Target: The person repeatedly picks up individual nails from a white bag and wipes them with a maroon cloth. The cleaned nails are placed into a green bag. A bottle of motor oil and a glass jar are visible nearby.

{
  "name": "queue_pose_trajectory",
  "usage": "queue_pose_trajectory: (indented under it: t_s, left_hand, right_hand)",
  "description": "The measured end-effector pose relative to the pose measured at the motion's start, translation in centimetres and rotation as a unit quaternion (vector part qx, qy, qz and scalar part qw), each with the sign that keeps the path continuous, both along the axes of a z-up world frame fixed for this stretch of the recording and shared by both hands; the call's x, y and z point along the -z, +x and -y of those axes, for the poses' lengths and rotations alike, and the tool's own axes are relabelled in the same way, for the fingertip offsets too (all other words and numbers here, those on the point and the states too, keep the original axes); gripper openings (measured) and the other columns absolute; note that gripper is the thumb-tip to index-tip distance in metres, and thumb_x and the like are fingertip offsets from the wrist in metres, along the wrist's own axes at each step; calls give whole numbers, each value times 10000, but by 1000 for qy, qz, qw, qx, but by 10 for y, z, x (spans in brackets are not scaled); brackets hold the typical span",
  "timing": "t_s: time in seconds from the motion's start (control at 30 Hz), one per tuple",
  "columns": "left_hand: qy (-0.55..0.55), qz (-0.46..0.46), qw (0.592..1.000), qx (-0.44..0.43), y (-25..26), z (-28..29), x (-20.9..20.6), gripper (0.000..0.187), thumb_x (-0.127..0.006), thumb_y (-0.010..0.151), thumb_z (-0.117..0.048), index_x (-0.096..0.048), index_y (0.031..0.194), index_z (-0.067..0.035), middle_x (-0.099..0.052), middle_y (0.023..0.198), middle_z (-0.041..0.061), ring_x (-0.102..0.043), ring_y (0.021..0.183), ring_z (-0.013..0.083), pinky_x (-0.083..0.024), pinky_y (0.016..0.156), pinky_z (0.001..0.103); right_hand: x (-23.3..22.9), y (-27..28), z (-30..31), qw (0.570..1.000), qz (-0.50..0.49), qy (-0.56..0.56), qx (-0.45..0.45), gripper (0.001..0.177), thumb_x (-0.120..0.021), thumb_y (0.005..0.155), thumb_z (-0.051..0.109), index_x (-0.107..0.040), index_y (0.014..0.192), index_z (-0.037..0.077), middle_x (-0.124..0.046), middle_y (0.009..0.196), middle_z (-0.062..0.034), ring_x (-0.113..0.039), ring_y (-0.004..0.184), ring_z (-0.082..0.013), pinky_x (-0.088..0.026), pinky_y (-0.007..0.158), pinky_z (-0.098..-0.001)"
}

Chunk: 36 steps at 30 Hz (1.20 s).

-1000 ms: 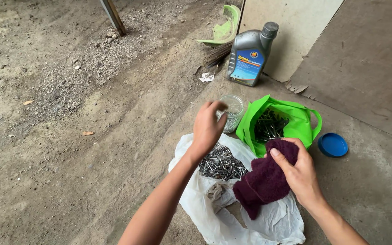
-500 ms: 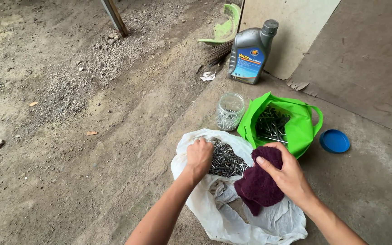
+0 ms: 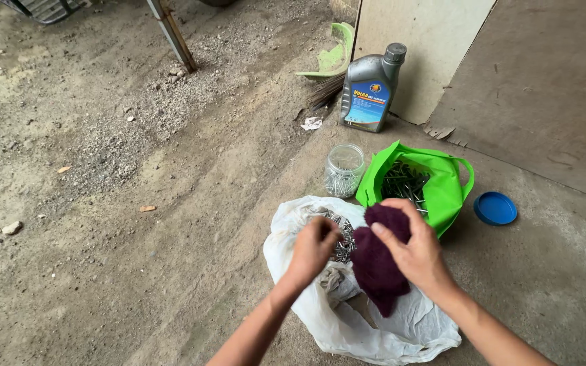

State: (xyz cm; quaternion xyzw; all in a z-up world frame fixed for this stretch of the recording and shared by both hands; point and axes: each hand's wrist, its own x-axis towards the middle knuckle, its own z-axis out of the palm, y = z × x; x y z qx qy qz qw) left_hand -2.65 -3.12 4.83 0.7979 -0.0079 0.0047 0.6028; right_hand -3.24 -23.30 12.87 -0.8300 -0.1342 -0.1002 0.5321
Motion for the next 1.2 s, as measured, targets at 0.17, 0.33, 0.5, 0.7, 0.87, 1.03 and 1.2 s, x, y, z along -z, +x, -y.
queue_pose_trajectory:
  t_s: [0.17, 0.33, 0.5, 0.7, 0.87, 1.03, 1.2]
  left_hand:
    - [-33, -45, 998, 28, -31, 21, -50, 174, -684, 890, -99, -678, 1024, 12, -750, 856, 166, -719, 762, 208, -565, 722, 342]
    - [3, -6, 1000, 31, -49, 23, -77, 143, -681, 906, -81, -694, 986, 36, -750, 831, 162, -738, 748, 205, -576, 714, 329]
    - [18, 2, 1000, 2, -53, 21, -89, 115, -694, 888, -66, -716, 962, 20, -766, 828, 142, -751, 729, 216, -589, 703, 330]
    - [25, 114, 993, -16, -58, 19, -98, 125, -717, 860, -23, -719, 983, -1, -746, 902, 165, -744, 783, 273, -580, 709, 356]
    - [44, 148, 988, -17, -58, 8, -101, 112, -730, 856, -14, -717, 964, -40, -736, 898, 143, -729, 813, 275, -575, 722, 365]
    - [123, 249, 960, 37, -55, 7, -102, 261, -745, 850, -3, -661, 1092, -53, -700, 947, 132, -680, 875, 309, -554, 756, 384]
    - [-29, 126, 992, 0, -52, 14, -96, 280, -780, 845, -57, -648, 1092, -45, -707, 910, 78, -664, 760, 181, -558, 686, 323]
  right_hand:
    - [-4, -7, -20, 992, 63, -94, -54, 373, -734, 827, 43, -572, 1162, 58, -732, 1037, -155, -738, 960, -304, -575, 802, -381]
    - [-10, -3, -12, 991, 33, -129, -16, 331, -700, 882, 70, -548, 1176, 78, -749, 966, -143, -764, 894, -317, -587, 742, -398]
    - [-21, -2, 0, 995, 50, -77, 43, 316, -681, 942, 155, -551, 1213, 59, -740, 961, -167, -760, 891, -313, -574, 761, -386]
    - [1, -12, -4, 994, -31, -102, -36, 352, -725, 882, 222, -570, 1161, 74, -757, 990, -144, -753, 920, -244, -575, 768, -373]
    - [11, 0, 14, 996, -82, 7, -16, 291, -711, 921, 195, -600, 1151, 55, -740, 1009, -93, -707, 940, -177, -554, 844, -326]
    - [8, -2, 17, 984, -137, 72, -90, 313, -711, 905, 184, -591, 1162, 51, -727, 1008, -39, -670, 953, -127, -540, 864, -291]
    - [6, -12, 5, 952, -221, 177, -120, 307, -749, 880, 133, -603, 1131, 32, -677, 988, -44, -642, 917, -126, -535, 820, -298]
